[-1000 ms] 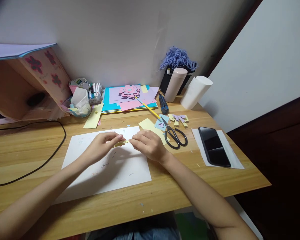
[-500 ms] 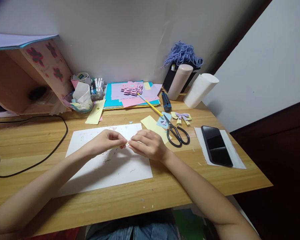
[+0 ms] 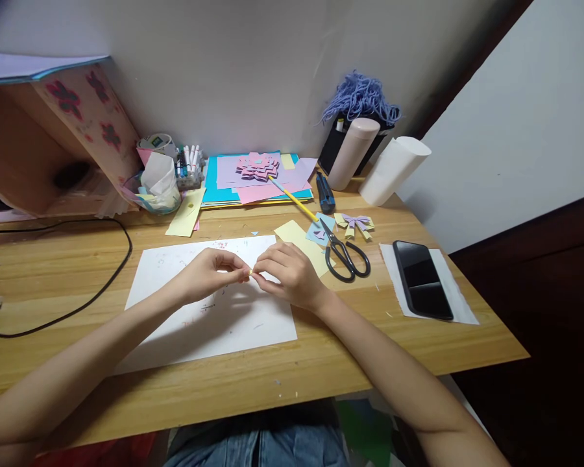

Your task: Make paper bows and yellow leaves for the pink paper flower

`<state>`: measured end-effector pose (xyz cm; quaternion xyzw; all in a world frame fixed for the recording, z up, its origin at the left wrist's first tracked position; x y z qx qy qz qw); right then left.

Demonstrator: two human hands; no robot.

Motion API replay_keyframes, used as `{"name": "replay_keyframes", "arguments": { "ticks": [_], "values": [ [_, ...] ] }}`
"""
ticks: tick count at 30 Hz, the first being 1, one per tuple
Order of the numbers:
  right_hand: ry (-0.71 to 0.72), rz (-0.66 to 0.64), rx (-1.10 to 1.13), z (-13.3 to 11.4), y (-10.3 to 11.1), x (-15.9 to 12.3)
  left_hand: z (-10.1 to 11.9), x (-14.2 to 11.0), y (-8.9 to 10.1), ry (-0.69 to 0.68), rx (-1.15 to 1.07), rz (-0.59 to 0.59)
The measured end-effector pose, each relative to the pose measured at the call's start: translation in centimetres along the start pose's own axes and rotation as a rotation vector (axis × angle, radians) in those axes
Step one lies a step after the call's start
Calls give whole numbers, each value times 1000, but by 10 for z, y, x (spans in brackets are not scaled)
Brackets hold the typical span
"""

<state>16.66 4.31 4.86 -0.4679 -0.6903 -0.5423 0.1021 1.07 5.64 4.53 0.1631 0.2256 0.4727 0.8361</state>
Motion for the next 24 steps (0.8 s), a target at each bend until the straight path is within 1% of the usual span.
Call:
{"name": "replay_keyframes", "arguments": {
  "ticks": [6,10,14,16,18,20,24],
  "values": [
    [-116,-32,104,2,0,1,4,-2,1,-27,35,21],
    [-165,-21,178,2,3,4,6,-3,2,-39,41,24],
    [-229,-30,224,5,6,5,9,-4,3,-66,84,69],
    [-258,-62,219,8,6,5,12,-6,3,-104,130,108],
    [-274,-104,200,10,5,4,15,-8,2,-147,210,158],
    [-265,-128,169,10,4,3,18,-10,0,-193,337,222],
    [-201,-105,85,7,3,3,22,-13,-5,-320,643,345]
  ]
}}
Point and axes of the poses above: each hand's wrist, its own x-axis towards the middle knuckle, its own y-axis out of the back of the hand, z = x × y, the point moved 4 cm from there along x, towards the middle knuckle, and after that the axes turned 9 degrees about x, right-handed, at the moved point
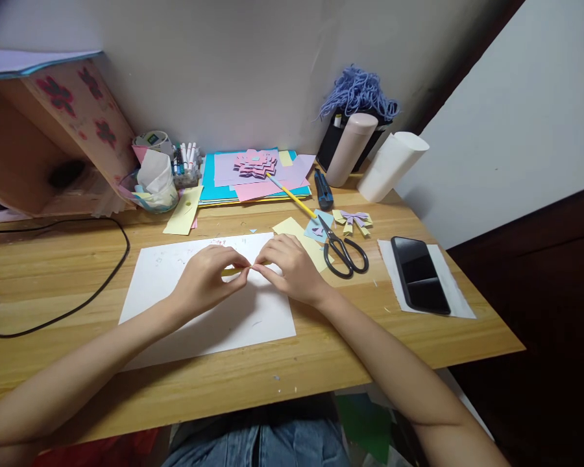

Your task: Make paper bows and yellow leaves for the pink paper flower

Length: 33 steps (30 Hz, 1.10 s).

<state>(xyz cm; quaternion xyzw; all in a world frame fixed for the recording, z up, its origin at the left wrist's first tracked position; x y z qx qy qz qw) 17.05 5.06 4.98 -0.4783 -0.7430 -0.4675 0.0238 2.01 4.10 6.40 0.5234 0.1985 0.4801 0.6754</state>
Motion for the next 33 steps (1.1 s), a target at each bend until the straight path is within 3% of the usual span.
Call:
{"name": "replay_keyframes", "arguments": {
  "ticks": [4,7,13,16,18,20,22,24,25,28,30,33],
  "values": [
    [75,36,-65,-4,0,-1,2,-2,-2,-81,74,22],
    [65,26,-84,-3,-2,-1,-3,0,-5,-47,12,-27],
    [-57,-94,64,5,-4,3,-25,8,-23,211,-456,-308],
    [-97,-130,175,7,-1,4,-28,10,-27,198,-597,-369],
    [-92,-135,171,9,0,3,-27,10,-24,128,-508,-283],
    [-67,-80,67,10,2,2,-26,8,-17,68,-308,-58],
    [-40,50,-83,12,6,0,-23,2,-9,66,-125,218],
    [-3,209,-205,11,10,-2,-20,-4,-8,101,-99,353],
    [18,282,-244,9,12,-3,-20,-5,-11,127,-157,340],
    [63,428,-265,3,14,-5,-22,-3,-27,277,-511,135],
    [64,459,-223,-1,12,-6,-25,-2,-36,388,-772,34],
    [55,447,-146,-5,7,-6,-29,0,-41,459,-1019,27]
  ]
}}
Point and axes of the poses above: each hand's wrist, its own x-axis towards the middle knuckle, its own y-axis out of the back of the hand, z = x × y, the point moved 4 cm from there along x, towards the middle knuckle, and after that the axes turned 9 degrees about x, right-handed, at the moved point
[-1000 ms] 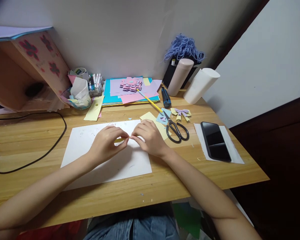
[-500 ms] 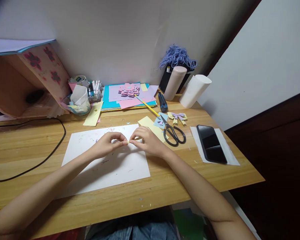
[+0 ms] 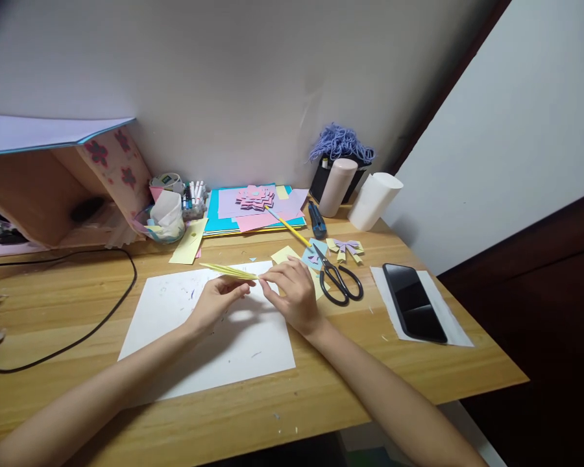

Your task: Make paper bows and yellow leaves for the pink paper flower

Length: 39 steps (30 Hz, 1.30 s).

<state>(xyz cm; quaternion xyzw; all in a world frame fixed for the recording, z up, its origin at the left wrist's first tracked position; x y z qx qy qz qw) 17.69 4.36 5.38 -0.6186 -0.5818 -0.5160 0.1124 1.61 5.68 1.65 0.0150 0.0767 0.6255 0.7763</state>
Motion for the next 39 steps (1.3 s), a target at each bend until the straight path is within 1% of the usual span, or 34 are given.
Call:
{"name": "replay_keyframes", "arguments": {
  "ticks": [4,10,12,14,17,21,23,25,29,32,35,39],
  "values": [
    [-19,-71,99,0,-7,-2,-3,2,2,-21,-106,15],
    [7,-155,178,2,-10,-2,-4,5,1,-134,-164,-54],
    [2,-168,181,1,-10,-2,-4,6,1,-147,-173,-63],
    [-37,-182,189,1,-10,-2,-5,6,1,-132,-165,-64],
    [-189,-256,279,3,-13,-2,-5,7,2,-93,-127,-58],
    [-539,-438,563,7,-24,-6,-7,8,1,-53,-145,-118],
    [-676,-480,634,9,-28,-9,-10,8,0,-16,-191,-158],
    [-732,-467,641,11,-29,-11,-13,8,0,16,-223,-183],
    [-771,-426,673,14,-30,-14,-16,8,-1,40,-249,-209],
    [-871,-451,839,16,-36,-19,-17,8,-2,65,-272,-247],
    [-948,-492,996,16,-42,-26,-18,7,-4,95,-345,-277],
    [-989,-499,1065,16,-48,-34,-16,6,-6,91,-405,-334]
  ]
}}
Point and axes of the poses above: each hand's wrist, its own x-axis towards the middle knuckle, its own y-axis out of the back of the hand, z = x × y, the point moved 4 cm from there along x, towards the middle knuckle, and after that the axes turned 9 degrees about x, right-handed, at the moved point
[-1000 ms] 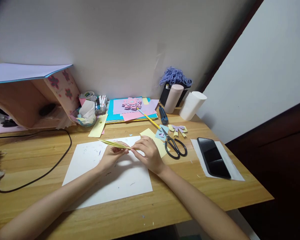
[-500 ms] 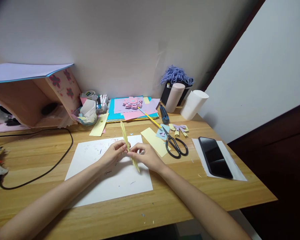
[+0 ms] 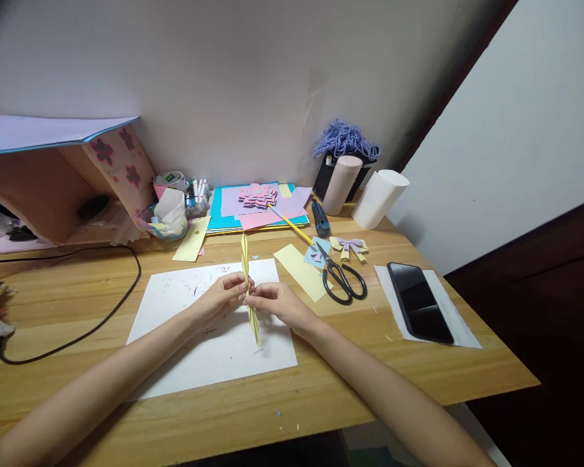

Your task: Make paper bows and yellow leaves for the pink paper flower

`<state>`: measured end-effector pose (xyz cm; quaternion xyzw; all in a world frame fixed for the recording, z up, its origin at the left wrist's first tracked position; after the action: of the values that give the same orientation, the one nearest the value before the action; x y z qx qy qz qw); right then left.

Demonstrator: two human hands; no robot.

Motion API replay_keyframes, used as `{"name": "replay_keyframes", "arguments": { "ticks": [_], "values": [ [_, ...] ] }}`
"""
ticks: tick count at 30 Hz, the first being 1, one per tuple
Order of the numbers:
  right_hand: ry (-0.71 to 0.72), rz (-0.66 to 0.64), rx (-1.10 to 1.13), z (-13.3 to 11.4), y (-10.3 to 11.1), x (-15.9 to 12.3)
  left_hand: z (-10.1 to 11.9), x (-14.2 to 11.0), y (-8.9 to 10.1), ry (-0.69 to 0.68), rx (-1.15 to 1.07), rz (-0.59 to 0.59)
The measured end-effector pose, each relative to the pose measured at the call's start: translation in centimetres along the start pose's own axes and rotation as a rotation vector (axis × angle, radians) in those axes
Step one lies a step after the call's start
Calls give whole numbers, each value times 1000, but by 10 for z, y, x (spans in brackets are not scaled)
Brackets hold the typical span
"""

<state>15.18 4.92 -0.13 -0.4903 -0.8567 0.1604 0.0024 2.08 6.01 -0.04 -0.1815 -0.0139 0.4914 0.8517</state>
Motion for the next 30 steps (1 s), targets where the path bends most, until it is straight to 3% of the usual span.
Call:
{"name": "replay_keyframes", "arguments": {
  "ticks": [5,7,9,11,13,17,26,30],
  "values": [
    [28,-43,-102,-8,2,-2,1,1,4,40,23,-31],
    [170,-23,-284,-22,5,-5,0,2,7,69,3,-15],
    [401,67,-491,-38,7,-11,-2,2,9,118,-40,-15],
    [604,148,-628,-49,7,-16,-5,2,8,181,-92,-55],
    [704,164,-695,-52,4,-19,-8,1,5,228,-134,-121],
    [765,127,-786,-50,-2,-22,-11,-2,1,283,-175,-188],
    [780,140,-944,-47,-3,-22,-10,-3,1,329,-112,-176],
    [742,139,-901,-49,-5,-22,-4,-2,1,239,-58,-155]
  ]
}}
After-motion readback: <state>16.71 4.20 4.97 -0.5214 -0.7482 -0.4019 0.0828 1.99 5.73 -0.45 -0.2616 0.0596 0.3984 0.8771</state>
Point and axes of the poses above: each hand's wrist, its own x-axis towards the middle knuckle, its own y-axis out of the back of the hand, z = x × y, the point moved 4 cm from there along x, towards the middle knuckle, and after that the axes turned 9 degrees about x, right-handed, at the moved point
